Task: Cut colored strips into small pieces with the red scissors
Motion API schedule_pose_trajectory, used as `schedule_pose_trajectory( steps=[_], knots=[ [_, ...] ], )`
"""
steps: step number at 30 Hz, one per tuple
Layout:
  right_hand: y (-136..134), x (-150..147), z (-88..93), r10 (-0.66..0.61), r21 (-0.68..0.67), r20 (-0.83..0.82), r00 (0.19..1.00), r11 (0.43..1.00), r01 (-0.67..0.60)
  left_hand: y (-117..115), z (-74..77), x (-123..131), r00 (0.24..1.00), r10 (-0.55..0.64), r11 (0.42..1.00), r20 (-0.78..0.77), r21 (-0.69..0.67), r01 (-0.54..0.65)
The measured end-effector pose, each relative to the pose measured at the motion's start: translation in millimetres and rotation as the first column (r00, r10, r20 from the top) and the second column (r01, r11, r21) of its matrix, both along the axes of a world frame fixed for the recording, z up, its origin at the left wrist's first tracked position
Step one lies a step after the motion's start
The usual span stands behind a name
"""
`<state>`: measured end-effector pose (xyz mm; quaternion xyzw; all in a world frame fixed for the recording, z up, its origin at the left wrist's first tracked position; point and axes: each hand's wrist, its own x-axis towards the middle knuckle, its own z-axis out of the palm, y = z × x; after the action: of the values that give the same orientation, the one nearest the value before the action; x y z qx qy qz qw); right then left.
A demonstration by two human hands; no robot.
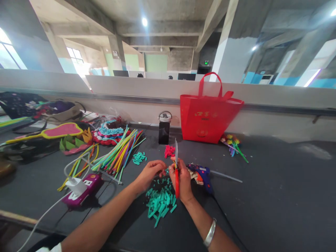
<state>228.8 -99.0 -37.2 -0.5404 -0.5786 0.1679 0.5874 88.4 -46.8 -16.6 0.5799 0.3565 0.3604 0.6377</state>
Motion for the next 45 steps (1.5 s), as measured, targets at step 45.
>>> schedule_pose_trajectory(
  steps=[45],
  knots=[
    [-3,-3,-3.9,-0.081,-0.088,0.539,0.838,0.984,0.152,1,13.3,-8,0.921,0.057,0.996,0.386,-0.083,-0.027]
  ],
)
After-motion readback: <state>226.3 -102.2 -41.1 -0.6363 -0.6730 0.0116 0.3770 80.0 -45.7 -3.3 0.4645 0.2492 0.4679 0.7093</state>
